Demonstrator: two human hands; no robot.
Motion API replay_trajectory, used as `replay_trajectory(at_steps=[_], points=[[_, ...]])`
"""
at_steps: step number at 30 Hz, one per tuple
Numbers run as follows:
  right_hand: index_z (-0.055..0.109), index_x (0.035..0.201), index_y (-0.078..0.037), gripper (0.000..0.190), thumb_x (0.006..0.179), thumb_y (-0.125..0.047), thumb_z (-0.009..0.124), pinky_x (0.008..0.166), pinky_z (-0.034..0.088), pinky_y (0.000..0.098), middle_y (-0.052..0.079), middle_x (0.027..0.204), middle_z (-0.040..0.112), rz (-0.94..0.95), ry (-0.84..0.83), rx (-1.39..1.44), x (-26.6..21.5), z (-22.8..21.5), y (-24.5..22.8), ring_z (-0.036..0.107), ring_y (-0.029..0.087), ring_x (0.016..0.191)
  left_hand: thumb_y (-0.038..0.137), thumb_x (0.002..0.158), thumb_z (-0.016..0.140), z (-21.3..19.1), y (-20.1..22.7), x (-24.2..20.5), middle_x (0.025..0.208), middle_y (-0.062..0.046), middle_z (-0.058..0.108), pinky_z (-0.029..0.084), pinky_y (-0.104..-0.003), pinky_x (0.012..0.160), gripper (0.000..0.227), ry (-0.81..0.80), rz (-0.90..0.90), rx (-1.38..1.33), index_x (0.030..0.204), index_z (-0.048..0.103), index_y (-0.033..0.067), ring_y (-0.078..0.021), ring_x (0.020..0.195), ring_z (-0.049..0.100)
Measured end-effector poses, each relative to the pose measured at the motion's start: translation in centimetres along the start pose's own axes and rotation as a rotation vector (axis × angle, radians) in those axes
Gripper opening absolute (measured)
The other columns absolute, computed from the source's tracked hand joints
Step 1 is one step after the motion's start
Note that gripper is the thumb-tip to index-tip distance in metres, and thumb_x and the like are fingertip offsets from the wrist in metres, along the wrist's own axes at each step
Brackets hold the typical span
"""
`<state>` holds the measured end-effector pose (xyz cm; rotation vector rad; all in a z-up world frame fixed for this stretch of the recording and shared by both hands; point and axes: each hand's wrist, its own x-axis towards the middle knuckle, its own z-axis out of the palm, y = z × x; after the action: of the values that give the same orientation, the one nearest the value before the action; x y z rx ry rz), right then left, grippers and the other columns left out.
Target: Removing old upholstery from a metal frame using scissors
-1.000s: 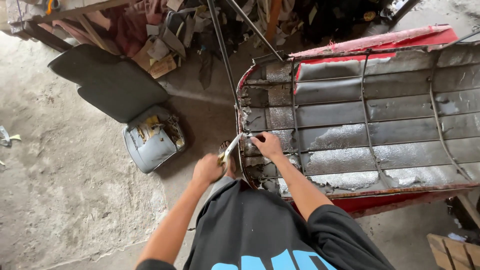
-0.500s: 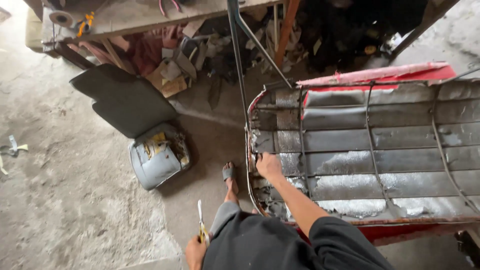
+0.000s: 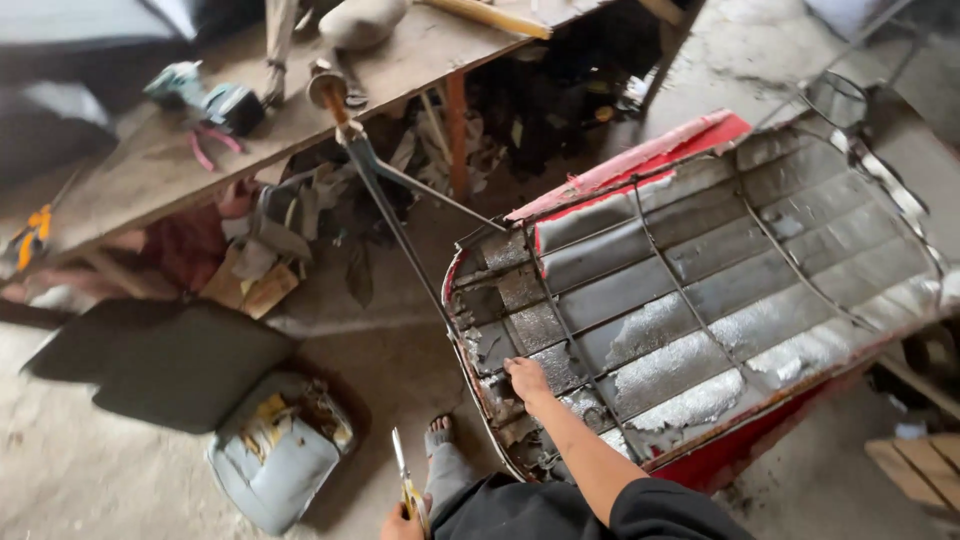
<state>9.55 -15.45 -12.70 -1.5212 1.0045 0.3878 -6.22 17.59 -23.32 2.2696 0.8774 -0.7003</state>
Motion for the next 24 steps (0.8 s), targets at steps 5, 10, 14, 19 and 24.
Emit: replay_trajectory(at_steps=[5, 10, 14, 19, 24], points=[[0.074, 0.115, -0.002, 0.04, 0.096, -0.036, 0.063, 0.091, 0.047, 0.0367, 0.011, 0.123, 0.073, 0.009, 0.024, -0.049, 4.5, 1.0, 2.2, 0.064, 0.025, 0.107, 0.048, 0.081, 0.079, -7.3, 6.4, 1.9, 0.117, -0.013, 0.081, 0.052, -0.039, 0.099, 0.053, -0.183, 0.212, -0.085, 0.121, 0.08, 0.0136, -0.0278, 0.112, 0.075], [0.077, 0.105, -0.01, 0.043, 0.092, -0.045, 0.056, 0.088, 0.051, 0.0428, 0.013, 0.113, 0.078, -0.136, 0.014, -0.484, 4.3, 1.0, 4.6, 0.07, 0.031, 0.104, 0.008, 0.078, 0.077, -12.3, 14.3, 0.3, 0.074, -0.023, 0.074, 0.05, -0.036, 0.058, 0.034, -0.656, 0.351, -0.353, 0.109, 0.078, -0.0051, -0.0287, 0.061, 0.065], [0.073, 0.109, -0.007, 0.039, 0.101, -0.041, 0.056, 0.086, 0.047, 0.0428, 0.015, 0.118, 0.073, -0.004, 0.071, -0.114, -2.1, 1.4, 2.5, 0.067, 0.031, 0.102, -0.001, 0.075, 0.086, -10.3, 17.9, 3.2, 0.105, -0.005, 0.092, 0.056, -0.028, 0.081, 0.018, -0.855, 0.345, 0.059, 0.09, 0.096, 0.0022, -0.0135, 0.094, 0.079], [0.045, 0.076, -0.018, 0.038, 0.108, -0.038, 0.049, 0.07, 0.032, 0.0358, 0.002, 0.07, 0.044, -0.044, 0.178, 0.048, -3.2, 2.9, 3.0, 0.043, 0.019, 0.067, 0.043, 0.09, 0.064, -9.5, 22.3, 3.2, 0.093, -0.019, 0.073, 0.048, -0.031, 0.056, 0.053, -1.58, 0.001, 0.099, 0.124, 0.065, 0.0021, -0.024, 0.073, 0.069], [0.069, 0.094, -0.012, 0.032, 0.098, -0.044, 0.063, 0.088, 0.045, 0.044, 0.01, 0.096, 0.068, -0.079, 0.258, 0.056, 4.4, 5.1, 10.5, 0.06, 0.029, 0.098, 0.035, 0.092, 0.068, -11.8, 26.6, -2.9, 0.078, -0.023, 0.071, 0.053, -0.037, 0.039, 0.039, -1.454, -0.004, -0.015, 0.105, 0.067, -0.0015, -0.0286, 0.058, 0.069]])
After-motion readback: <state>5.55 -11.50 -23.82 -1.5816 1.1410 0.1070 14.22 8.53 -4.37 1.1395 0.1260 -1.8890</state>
